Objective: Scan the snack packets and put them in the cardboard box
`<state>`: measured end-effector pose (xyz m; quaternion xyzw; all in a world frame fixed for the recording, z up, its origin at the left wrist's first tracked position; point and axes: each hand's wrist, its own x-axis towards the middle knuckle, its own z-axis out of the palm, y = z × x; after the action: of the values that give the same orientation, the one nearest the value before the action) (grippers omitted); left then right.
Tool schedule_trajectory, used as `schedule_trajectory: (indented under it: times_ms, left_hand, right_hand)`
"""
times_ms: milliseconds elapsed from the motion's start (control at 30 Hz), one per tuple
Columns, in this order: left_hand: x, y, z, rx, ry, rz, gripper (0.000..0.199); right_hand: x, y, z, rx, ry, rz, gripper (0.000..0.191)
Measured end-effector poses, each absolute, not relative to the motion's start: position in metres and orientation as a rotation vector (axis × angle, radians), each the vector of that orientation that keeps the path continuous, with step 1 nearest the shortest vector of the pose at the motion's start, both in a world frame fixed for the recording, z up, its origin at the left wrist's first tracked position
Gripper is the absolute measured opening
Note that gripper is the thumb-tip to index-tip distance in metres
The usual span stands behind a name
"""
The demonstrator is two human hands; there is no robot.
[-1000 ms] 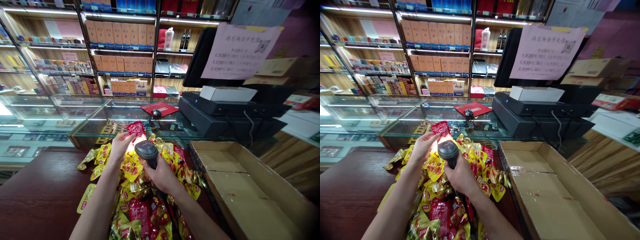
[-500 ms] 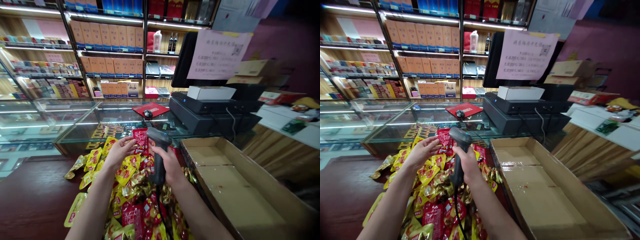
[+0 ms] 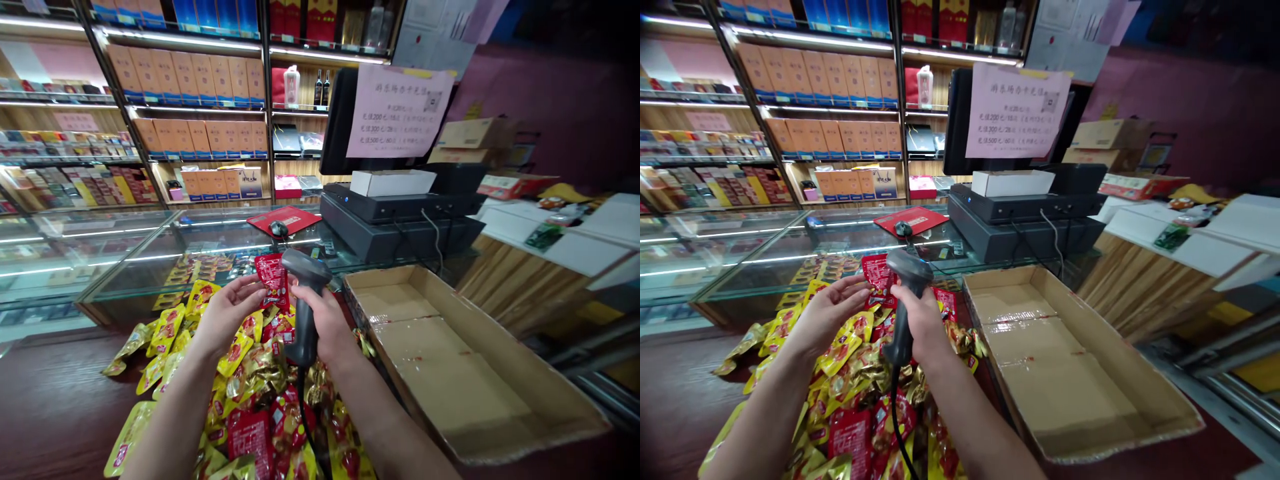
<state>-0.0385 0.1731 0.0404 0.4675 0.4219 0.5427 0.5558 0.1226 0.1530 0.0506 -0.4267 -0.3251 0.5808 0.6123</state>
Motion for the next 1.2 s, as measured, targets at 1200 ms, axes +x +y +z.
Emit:
schedule_trajectory:
  times_ms: [1200]
  left_hand:
    - [0.168, 0.140, -0.001, 1.751, 1.232, 0.589, 0.049]
  right_hand:
    - [0.446, 0.024, 0.061, -1.541, -0.484, 0.763, 0.020]
